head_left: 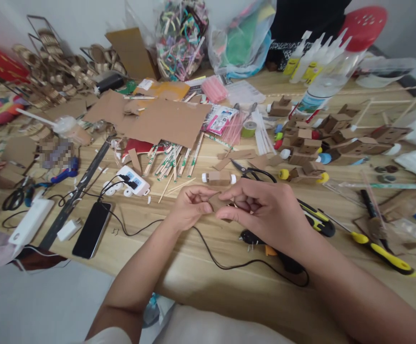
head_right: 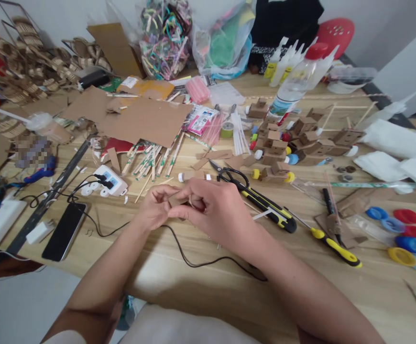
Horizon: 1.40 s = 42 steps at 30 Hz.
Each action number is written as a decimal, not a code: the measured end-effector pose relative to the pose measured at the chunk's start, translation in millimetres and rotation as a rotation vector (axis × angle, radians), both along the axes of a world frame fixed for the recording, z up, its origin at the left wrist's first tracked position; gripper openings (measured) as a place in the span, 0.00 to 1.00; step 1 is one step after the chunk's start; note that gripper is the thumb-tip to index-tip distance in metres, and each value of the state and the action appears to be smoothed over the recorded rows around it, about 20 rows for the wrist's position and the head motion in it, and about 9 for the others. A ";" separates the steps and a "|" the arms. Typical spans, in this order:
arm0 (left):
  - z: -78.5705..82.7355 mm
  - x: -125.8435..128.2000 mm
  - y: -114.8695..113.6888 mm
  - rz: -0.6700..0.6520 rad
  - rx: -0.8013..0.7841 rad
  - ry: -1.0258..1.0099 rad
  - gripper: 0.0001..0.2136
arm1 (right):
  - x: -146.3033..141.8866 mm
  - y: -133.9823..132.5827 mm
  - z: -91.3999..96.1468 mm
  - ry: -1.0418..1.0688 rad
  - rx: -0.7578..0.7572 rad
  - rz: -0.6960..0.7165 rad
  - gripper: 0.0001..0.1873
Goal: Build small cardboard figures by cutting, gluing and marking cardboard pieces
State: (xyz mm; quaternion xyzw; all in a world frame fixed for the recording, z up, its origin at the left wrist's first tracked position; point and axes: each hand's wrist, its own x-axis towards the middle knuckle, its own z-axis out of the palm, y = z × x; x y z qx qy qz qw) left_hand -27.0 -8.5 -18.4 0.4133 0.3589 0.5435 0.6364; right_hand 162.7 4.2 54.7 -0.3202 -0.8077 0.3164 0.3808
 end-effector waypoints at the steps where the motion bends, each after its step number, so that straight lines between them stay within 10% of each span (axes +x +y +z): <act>1: -1.4 1.7 -0.8 -0.018 -0.045 -0.029 0.24 | -0.3 0.3 -0.5 0.007 -0.035 0.007 0.23; 26: -7.2 11.3 -3.1 -0.088 -0.215 -0.254 0.27 | 5.0 11.2 1.5 0.111 -0.292 0.135 0.09; 42: -14.9 8.7 -6.1 -0.127 -0.192 -0.228 0.25 | 12.1 17.8 0.2 0.030 0.251 0.232 0.11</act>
